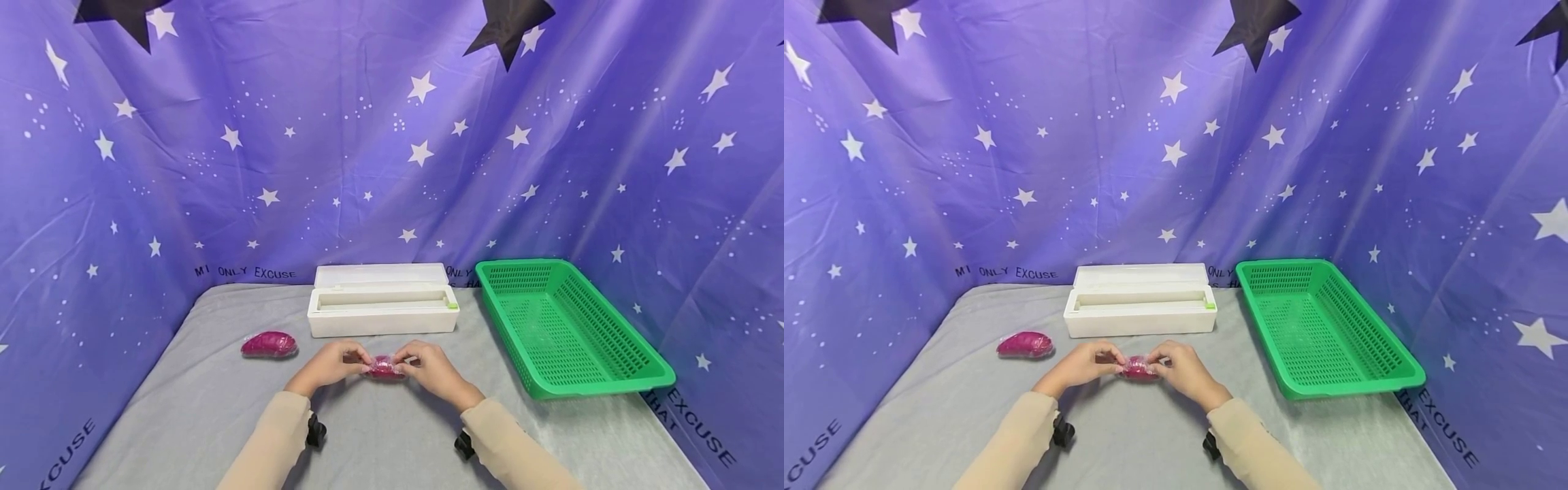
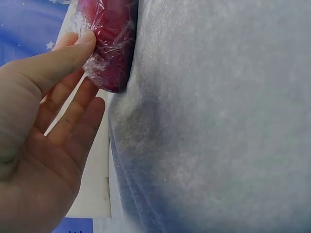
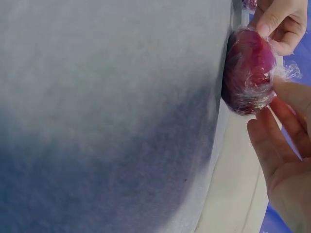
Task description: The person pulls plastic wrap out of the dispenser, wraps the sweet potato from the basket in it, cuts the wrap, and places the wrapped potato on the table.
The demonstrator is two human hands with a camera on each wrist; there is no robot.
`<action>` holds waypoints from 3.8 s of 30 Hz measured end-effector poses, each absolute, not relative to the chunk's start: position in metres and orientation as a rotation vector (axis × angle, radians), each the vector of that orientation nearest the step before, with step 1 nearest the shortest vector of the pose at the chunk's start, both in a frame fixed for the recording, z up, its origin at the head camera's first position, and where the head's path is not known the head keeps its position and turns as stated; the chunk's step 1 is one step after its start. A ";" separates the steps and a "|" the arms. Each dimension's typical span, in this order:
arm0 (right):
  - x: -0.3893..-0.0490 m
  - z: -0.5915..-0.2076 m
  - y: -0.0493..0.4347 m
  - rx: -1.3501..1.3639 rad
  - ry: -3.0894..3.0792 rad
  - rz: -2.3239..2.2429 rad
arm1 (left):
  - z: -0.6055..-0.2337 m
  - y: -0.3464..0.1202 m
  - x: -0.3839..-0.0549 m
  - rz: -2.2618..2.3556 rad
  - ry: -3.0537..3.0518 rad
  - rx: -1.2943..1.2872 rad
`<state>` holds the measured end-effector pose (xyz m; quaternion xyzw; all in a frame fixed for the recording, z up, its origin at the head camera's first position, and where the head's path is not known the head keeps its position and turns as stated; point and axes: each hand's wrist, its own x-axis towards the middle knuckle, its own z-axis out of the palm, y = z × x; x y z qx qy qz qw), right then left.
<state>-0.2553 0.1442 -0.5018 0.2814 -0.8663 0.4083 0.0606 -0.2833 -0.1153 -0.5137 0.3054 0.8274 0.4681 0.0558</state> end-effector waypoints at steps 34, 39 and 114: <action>-0.258 -0.499 0.160 1.197 -2.770 0.887 | -0.518 -0.108 -0.286 1.301 2.624 1.053; -0.258 -0.501 0.162 1.160 -2.783 0.903 | -0.519 -0.104 -0.288 1.266 2.689 1.035; -0.253 -0.494 0.146 0.824 -2.654 1.889 | -0.504 -0.123 -0.273 1.604 2.342 0.517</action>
